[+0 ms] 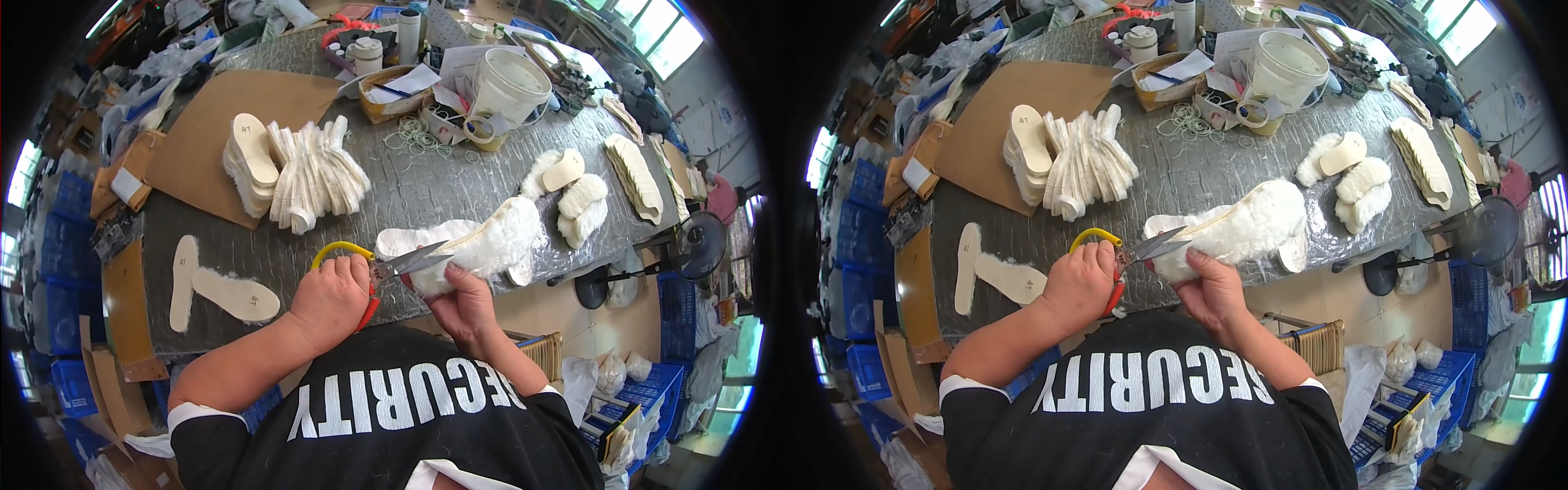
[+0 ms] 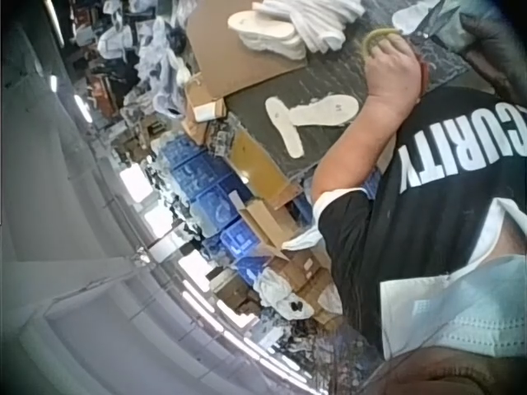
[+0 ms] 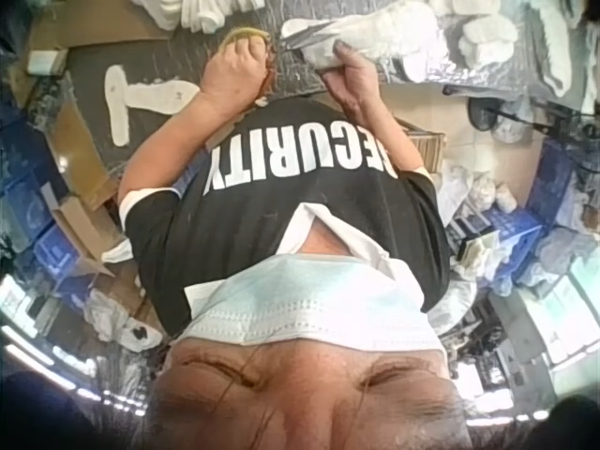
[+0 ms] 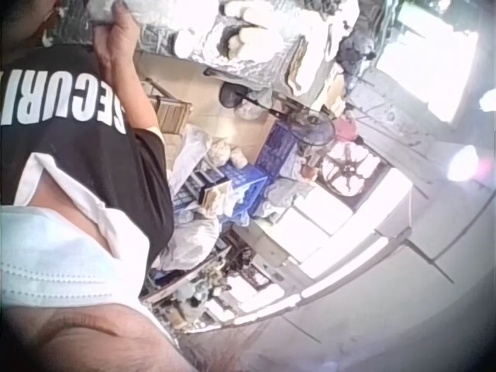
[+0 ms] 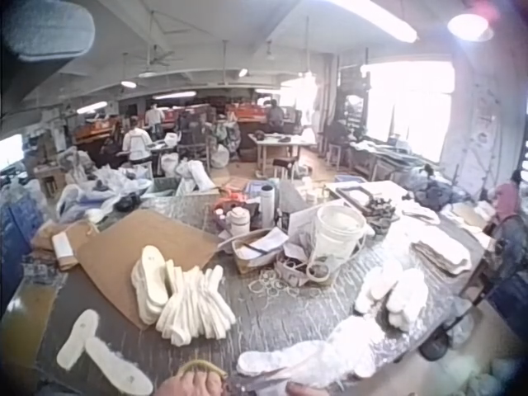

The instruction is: Trimming the edges of shoe insoles with scissors in a manufacturing facility.

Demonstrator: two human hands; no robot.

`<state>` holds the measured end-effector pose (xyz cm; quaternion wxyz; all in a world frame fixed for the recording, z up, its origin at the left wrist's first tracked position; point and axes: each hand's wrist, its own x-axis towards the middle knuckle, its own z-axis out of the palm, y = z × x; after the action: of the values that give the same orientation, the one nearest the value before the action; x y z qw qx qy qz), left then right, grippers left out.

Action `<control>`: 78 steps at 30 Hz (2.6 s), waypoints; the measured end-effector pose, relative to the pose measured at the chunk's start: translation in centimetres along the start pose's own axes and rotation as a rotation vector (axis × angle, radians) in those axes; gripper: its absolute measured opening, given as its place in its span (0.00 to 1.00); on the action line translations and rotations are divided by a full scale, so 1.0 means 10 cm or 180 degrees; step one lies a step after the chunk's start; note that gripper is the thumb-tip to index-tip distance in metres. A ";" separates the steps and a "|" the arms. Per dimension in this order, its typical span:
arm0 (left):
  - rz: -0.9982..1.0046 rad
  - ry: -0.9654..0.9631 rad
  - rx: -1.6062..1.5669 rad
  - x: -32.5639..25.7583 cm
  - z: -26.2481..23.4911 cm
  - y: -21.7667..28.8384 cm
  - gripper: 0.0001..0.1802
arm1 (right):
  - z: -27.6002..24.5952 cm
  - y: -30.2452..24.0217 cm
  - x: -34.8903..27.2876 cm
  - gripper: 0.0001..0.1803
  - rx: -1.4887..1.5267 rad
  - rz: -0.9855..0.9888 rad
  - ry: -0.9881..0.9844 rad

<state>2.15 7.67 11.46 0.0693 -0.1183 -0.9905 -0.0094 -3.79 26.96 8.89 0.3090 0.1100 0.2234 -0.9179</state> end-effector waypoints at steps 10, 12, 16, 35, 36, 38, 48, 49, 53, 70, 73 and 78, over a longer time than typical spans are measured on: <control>0.0073 0.0499 0.0017 0.01 0.02 0.01 0.11 | 0.02 0.07 -0.03 0.27 -0.0147 0.0045 0.0075; 0.0046 0.0366 0.0079 -0.02 0.04 0.01 0.11 | 0.03 0.08 -0.03 0.27 -0.0103 0.0086 0.0129; 0.0138 0.0260 -0.0185 -0.07 0.08 0.01 0.12 | 0.03 0.08 -0.05 0.26 0.0043 0.0191 0.0026; -0.1064 0.0989 -0.4288 0.12 0.06 0.20 0.12 | -0.16 0.05 0.20 0.11 -0.0021 -0.0109 -0.0880; -0.1048 0.0968 -0.4273 0.13 0.06 0.18 0.12 | -0.21 0.02 0.24 0.08 0.0026 -0.0153 -0.1098; -0.1198 0.0733 -0.4348 0.13 0.06 0.18 0.12 | -0.34 -0.02 0.31 0.06 0.0090 -0.0229 -0.1295; -0.1746 -0.0314 -0.6937 0.11 0.14 0.22 0.09 | -0.47 -0.13 0.54 0.13 0.0476 -0.0794 -0.3460; -0.1741 -0.0555 -0.6961 0.13 0.05 0.25 0.08 | -0.46 -0.14 0.54 0.13 0.0404 -0.0794 -0.3597; -0.1615 -0.0806 -0.7135 0.11 -0.18 0.30 0.08 | -0.43 -0.16 0.50 0.14 0.0302 -0.0669 -0.3697; -0.2151 -0.0943 -0.6469 0.06 0.07 0.18 0.08 | -0.46 -0.09 0.33 0.12 -0.0505 -0.0758 -0.2486; -0.2161 -0.0877 -0.6523 -0.14 0.43 0.01 0.09 | -0.70 -0.12 0.19 0.22 -0.0677 -0.0972 -0.0521; -0.3185 -0.0368 -0.5754 -0.64 0.61 -0.20 0.11 | -0.94 -1.17 0.22 0.22 -0.1396 -0.1496 0.0968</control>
<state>7.00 4.40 4.52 -0.1049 0.2988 -0.5514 -0.7718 -12.09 38.60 3.88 0.0689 0.1220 0.4778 -0.8672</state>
